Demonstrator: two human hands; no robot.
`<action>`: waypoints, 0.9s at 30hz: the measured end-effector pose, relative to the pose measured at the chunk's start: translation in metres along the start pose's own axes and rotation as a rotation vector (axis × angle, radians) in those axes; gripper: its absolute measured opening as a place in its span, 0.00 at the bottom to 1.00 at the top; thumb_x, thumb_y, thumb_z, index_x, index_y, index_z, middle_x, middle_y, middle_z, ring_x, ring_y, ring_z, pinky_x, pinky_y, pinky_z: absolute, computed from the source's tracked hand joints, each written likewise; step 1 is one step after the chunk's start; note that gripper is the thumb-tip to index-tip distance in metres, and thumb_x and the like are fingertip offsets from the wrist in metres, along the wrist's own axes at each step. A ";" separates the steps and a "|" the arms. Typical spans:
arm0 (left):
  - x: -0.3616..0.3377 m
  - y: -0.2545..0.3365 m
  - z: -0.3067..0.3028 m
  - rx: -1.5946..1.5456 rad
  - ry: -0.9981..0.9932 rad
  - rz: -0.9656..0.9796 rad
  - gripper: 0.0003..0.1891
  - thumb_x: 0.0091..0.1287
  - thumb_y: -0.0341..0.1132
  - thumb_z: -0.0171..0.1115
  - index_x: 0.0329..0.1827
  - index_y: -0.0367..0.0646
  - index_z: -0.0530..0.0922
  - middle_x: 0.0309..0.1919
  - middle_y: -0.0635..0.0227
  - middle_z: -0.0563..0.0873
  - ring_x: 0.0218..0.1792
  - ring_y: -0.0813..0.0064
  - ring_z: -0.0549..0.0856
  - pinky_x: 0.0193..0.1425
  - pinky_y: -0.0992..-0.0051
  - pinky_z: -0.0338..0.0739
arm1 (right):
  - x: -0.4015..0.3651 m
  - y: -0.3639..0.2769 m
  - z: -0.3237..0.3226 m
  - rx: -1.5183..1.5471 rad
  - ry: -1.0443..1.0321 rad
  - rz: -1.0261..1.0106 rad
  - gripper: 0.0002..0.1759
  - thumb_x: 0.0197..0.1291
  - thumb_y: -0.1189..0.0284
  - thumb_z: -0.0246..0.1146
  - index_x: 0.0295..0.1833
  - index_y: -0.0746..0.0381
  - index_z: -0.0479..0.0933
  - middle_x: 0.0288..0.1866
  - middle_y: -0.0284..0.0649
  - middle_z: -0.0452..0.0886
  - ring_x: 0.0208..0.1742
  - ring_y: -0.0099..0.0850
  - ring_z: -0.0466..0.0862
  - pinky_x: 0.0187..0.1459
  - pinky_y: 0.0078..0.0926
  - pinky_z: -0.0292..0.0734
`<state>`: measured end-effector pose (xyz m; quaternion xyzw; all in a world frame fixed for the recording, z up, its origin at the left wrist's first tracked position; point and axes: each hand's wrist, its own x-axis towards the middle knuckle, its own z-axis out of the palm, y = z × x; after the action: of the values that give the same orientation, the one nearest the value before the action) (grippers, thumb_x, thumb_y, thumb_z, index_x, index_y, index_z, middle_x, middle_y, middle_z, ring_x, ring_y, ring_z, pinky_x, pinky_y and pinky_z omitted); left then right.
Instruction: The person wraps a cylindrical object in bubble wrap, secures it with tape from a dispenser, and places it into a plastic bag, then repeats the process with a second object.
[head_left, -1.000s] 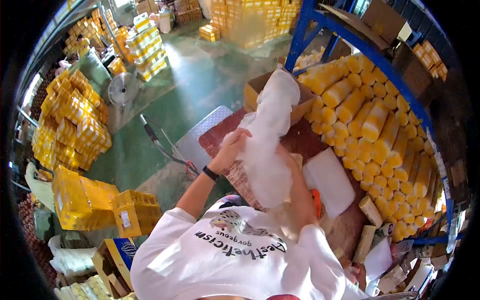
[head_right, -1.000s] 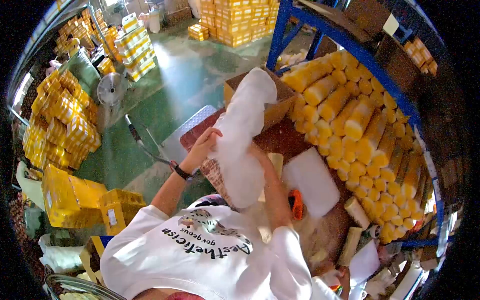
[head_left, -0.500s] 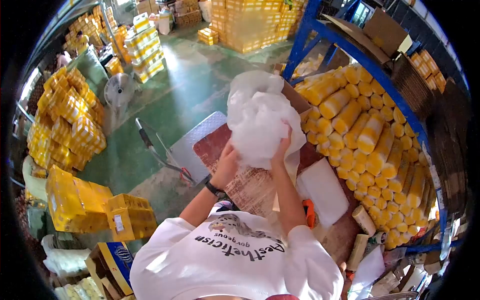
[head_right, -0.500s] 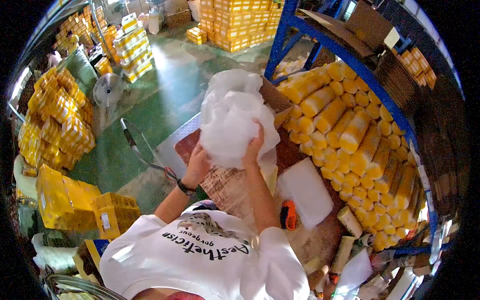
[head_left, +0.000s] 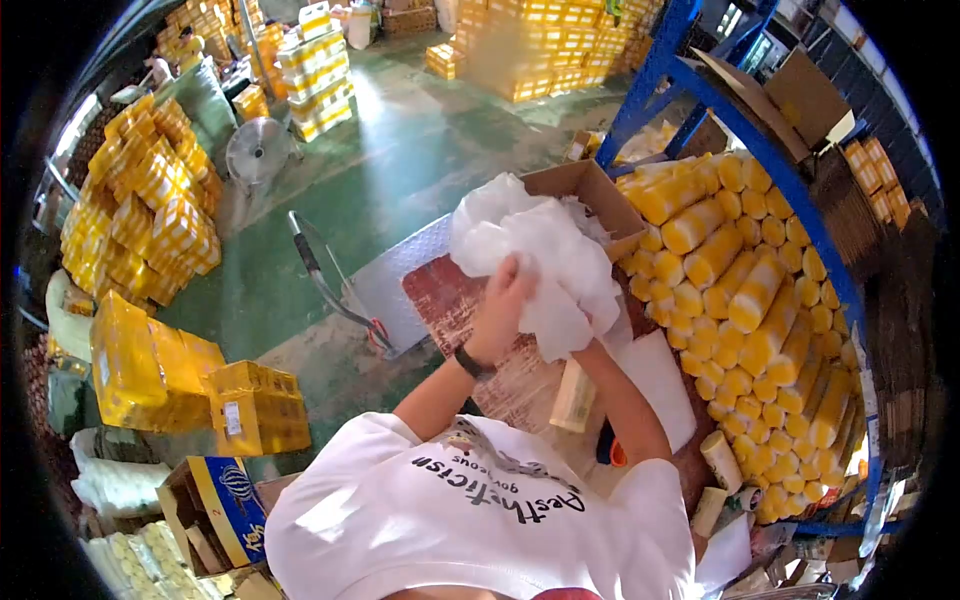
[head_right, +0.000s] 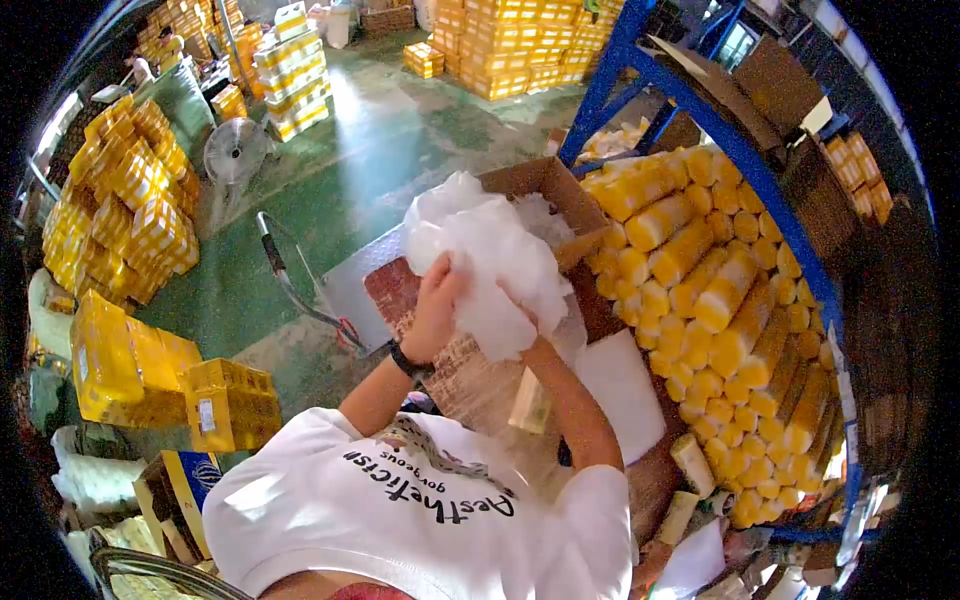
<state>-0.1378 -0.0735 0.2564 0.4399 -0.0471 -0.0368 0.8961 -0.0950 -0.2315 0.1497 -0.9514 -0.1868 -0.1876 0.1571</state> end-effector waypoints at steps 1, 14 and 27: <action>-0.008 -0.012 -0.003 0.314 -0.067 0.134 0.07 0.65 0.33 0.55 0.41 0.40 0.76 0.31 0.71 0.77 0.36 0.76 0.77 0.41 0.75 0.72 | -0.003 -0.004 -0.007 0.062 -0.081 0.009 0.15 0.64 0.66 0.55 0.54 0.56 0.76 0.54 0.34 0.79 0.55 0.30 0.77 0.55 0.31 0.71; -0.036 -0.021 -0.040 1.061 -0.422 0.227 0.18 0.56 0.31 0.59 0.52 0.43 0.79 0.44 0.58 0.84 0.40 0.58 0.83 0.42 0.64 0.78 | 0.032 0.014 -0.069 0.704 0.636 0.413 0.15 0.64 0.66 0.56 0.53 0.57 0.76 0.53 0.35 0.79 0.54 0.31 0.78 0.55 0.31 0.72; -0.086 -0.084 -0.045 0.482 -0.633 -0.460 0.10 0.66 0.29 0.54 0.47 0.37 0.78 0.38 0.72 0.81 0.41 0.82 0.77 0.45 0.74 0.73 | 0.070 0.024 -0.039 0.344 0.653 0.356 0.14 0.63 0.67 0.56 0.52 0.58 0.77 0.52 0.36 0.80 0.53 0.32 0.79 0.55 0.32 0.72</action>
<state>-0.2196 -0.0803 0.1583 0.6019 -0.2270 -0.3552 0.6783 -0.0362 -0.2466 0.2080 -0.8191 0.0117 -0.4158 0.3950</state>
